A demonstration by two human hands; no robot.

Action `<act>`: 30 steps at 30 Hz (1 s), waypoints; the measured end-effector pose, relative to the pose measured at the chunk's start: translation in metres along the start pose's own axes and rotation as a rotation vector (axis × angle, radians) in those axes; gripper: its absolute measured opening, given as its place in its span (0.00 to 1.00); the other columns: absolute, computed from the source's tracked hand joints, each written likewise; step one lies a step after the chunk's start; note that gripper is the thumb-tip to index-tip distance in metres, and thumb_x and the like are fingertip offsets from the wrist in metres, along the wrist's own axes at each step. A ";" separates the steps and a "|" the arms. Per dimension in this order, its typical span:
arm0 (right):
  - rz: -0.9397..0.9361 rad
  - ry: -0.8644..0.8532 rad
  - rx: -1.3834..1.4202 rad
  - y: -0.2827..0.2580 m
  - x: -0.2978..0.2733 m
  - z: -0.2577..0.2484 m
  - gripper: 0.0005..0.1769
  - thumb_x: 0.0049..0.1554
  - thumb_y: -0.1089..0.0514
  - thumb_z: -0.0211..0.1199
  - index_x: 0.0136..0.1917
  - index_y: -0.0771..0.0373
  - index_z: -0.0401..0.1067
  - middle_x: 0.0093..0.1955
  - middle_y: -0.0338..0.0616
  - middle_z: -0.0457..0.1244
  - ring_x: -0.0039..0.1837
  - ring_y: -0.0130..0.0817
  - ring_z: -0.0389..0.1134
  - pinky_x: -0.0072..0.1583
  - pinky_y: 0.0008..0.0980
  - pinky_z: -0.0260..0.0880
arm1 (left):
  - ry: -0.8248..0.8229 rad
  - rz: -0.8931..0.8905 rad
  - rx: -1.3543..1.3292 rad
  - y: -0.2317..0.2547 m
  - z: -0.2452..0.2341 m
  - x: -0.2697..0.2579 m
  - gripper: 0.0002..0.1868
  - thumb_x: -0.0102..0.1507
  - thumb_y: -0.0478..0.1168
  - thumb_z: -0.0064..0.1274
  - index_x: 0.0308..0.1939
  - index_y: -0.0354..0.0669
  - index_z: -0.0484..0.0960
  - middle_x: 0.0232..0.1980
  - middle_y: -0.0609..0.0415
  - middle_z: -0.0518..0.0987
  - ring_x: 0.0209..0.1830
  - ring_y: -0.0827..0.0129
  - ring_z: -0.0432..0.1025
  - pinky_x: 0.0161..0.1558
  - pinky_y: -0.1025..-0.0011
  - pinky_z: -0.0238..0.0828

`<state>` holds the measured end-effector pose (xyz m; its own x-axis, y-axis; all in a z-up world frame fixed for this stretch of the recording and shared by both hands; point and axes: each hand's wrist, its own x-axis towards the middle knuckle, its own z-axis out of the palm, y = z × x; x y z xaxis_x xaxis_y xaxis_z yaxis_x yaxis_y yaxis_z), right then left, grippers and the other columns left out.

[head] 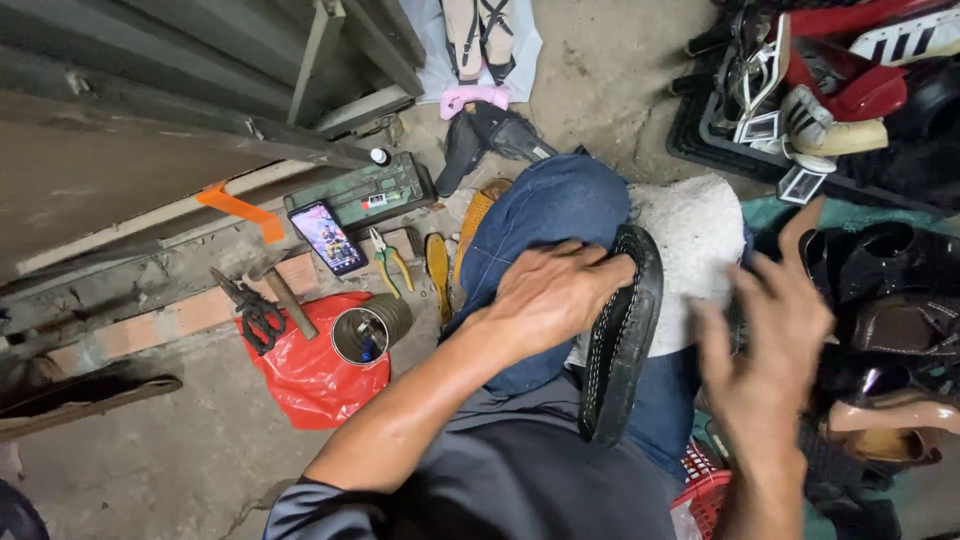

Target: Hand-stitching the sole of a shoe using a needle and thread in a repair shop environment.

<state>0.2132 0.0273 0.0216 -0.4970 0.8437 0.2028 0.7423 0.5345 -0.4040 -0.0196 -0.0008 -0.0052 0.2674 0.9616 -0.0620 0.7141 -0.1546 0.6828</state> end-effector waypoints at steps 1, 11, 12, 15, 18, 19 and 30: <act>0.001 -0.004 0.003 0.000 0.003 0.008 0.22 0.66 0.57 0.65 0.69 0.72 0.71 0.70 0.64 0.60 0.76 0.62 0.56 0.76 0.53 0.51 | -0.002 -0.004 -0.001 -0.001 0.000 0.001 0.03 0.70 0.33 0.42 0.42 0.46 0.67 0.29 0.48 0.70 0.25 0.49 0.66 0.25 0.49 0.61; 0.290 -0.157 0.953 0.004 -0.002 -0.007 0.07 0.63 0.65 0.57 0.51 0.70 0.73 0.63 0.62 0.67 0.58 0.46 0.72 0.60 0.38 0.74 | -0.155 -0.111 -0.066 -0.001 -0.020 0.012 0.12 0.62 0.23 0.42 0.42 0.44 0.72 0.31 0.47 0.76 0.26 0.51 0.71 0.27 0.50 0.62; 0.360 -0.087 1.293 0.016 -0.013 -0.006 0.06 0.63 0.62 0.56 0.50 0.68 0.71 0.60 0.68 0.68 0.47 0.49 0.76 0.49 0.38 0.82 | -0.240 -0.151 -0.099 0.000 -0.025 0.015 0.08 0.67 0.28 0.40 0.37 0.47 0.68 0.33 0.49 0.75 0.29 0.51 0.71 0.30 0.49 0.61; 0.598 -0.112 0.826 -0.010 0.017 -0.010 0.06 0.63 0.65 0.62 0.51 0.72 0.75 0.38 0.50 0.69 0.41 0.29 0.68 0.49 0.23 0.68 | -0.177 -0.109 -0.105 -0.006 -0.023 0.015 0.03 0.68 0.38 0.43 0.39 0.50 0.72 0.39 0.52 0.83 0.39 0.45 0.76 0.31 0.46 0.63; 0.449 -0.155 0.524 -0.014 0.034 0.008 0.09 0.64 0.64 0.62 0.57 0.60 0.79 0.36 0.49 0.72 0.40 0.33 0.72 0.47 0.37 0.73 | 0.052 -0.030 -0.064 -0.019 0.001 0.007 0.15 0.72 0.48 0.34 0.44 0.61 0.80 0.35 0.46 0.84 0.38 0.43 0.80 0.35 0.48 0.75; 0.448 -0.145 0.515 -0.015 0.037 0.008 0.09 0.64 0.64 0.62 0.57 0.60 0.79 0.36 0.49 0.72 0.40 0.33 0.72 0.47 0.37 0.73 | 0.055 -0.018 -0.067 -0.019 0.000 0.007 0.15 0.72 0.48 0.34 0.44 0.61 0.80 0.35 0.46 0.84 0.38 0.43 0.80 0.35 0.48 0.75; 0.374 -0.408 0.353 -0.022 0.041 -0.011 0.28 0.60 0.62 0.60 0.73 0.54 0.67 0.45 0.46 0.74 0.46 0.49 0.75 0.50 0.50 0.72 | 0.026 -0.022 0.025 -0.035 0.033 0.008 0.16 0.74 0.48 0.30 0.41 0.58 0.76 0.29 0.57 0.77 0.32 0.54 0.77 0.30 0.59 0.74</act>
<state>0.1813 0.0505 0.0492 -0.4159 0.8454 -0.3351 0.7408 0.1012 -0.6641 -0.0209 0.0048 -0.0534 0.2350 0.9703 -0.0578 0.7355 -0.1386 0.6632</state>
